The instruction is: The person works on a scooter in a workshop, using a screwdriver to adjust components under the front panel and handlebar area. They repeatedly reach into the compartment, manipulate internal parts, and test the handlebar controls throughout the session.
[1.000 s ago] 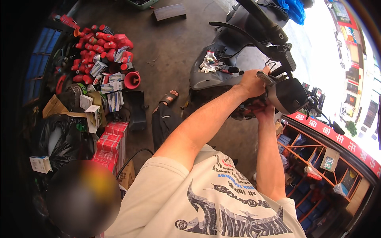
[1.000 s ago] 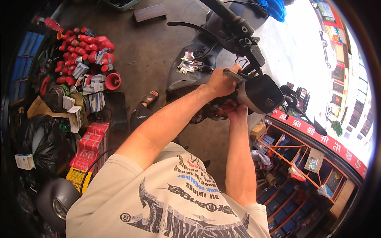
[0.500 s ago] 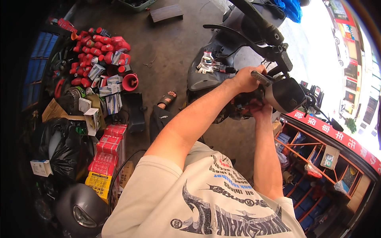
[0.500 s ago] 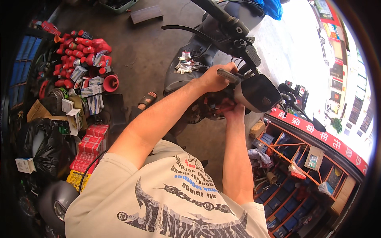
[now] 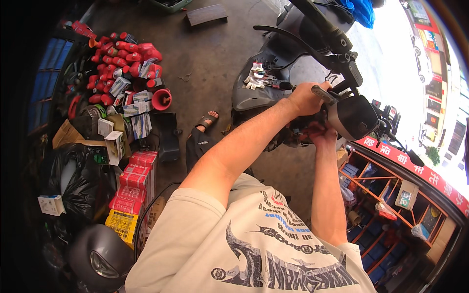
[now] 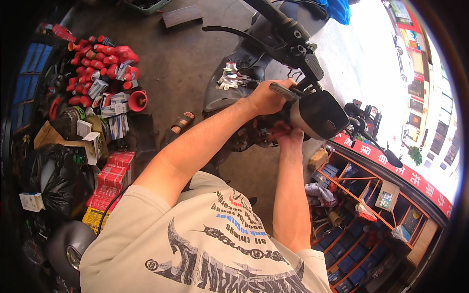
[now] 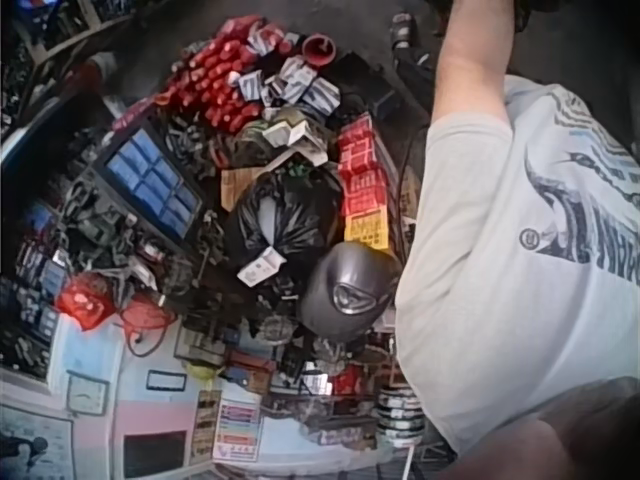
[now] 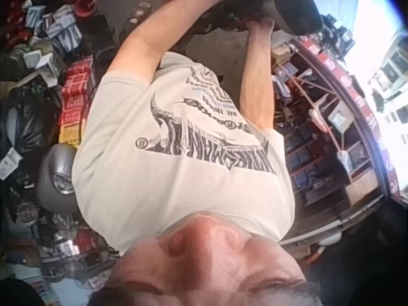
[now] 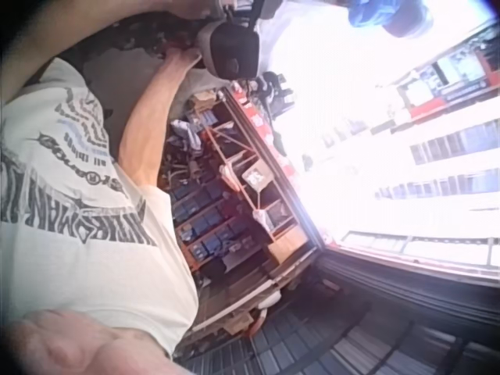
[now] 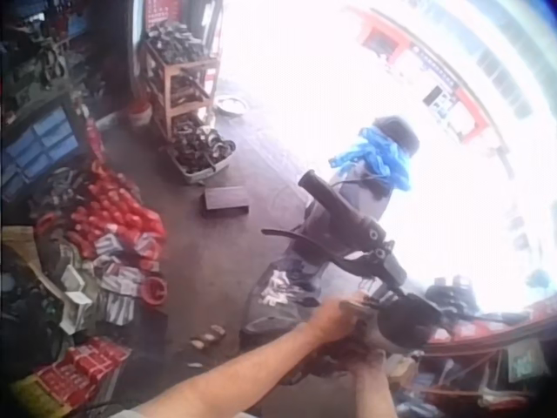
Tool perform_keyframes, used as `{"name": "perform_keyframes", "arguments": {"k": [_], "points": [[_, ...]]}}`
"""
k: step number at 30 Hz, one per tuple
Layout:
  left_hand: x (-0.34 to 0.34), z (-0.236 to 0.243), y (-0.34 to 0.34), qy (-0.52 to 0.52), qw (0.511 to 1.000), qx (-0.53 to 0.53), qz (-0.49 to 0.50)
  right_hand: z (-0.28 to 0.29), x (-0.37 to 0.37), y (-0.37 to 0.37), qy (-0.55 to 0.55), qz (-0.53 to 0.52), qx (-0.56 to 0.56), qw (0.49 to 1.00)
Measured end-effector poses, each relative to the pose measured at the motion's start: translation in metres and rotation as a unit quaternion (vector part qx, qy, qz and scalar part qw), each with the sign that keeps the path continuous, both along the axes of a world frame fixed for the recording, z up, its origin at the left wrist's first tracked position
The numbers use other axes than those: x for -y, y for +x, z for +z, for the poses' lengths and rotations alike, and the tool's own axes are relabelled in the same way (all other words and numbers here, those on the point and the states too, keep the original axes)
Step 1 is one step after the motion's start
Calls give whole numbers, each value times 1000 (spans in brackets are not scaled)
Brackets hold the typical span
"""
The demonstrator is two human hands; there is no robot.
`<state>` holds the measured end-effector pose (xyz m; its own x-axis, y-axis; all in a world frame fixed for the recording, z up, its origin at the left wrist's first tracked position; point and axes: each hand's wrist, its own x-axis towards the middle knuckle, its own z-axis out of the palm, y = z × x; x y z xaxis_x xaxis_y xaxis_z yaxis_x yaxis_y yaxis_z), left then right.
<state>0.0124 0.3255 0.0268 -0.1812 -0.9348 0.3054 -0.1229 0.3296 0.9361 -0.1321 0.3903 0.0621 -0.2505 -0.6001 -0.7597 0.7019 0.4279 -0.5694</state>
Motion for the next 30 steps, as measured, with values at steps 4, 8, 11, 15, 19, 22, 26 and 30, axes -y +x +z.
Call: {"name": "perform_keyframes", "arguments": {"k": [4,8,11,15,19,22,26,30], "points": [[-4,7,0,32,999,-3,-6,6,-1,4,18,29,-50,998],[-3,6,3,48,998,-35,-11,6,-3,-12,-13,54,12,998],[-3,3,3,51,996,-75,-7,1,-7,-20,-43,28,56,997],[-4,3,5,47,997,-61,-4,0,-18,-17,-78,57,65,993],[-4,8,6,52,998,-46,-7,-15,-22,-32,-129,83,150,977],[-4,5,8,53,998,-42,-8,-12,-21,-25,-154,128,134,970],[-6,8,5,39,999,-34,2,-25,-17,-44,-131,125,150,972],[-7,5,0,33,999,-27,20,-23,-15,-44,-168,185,169,953]]}}
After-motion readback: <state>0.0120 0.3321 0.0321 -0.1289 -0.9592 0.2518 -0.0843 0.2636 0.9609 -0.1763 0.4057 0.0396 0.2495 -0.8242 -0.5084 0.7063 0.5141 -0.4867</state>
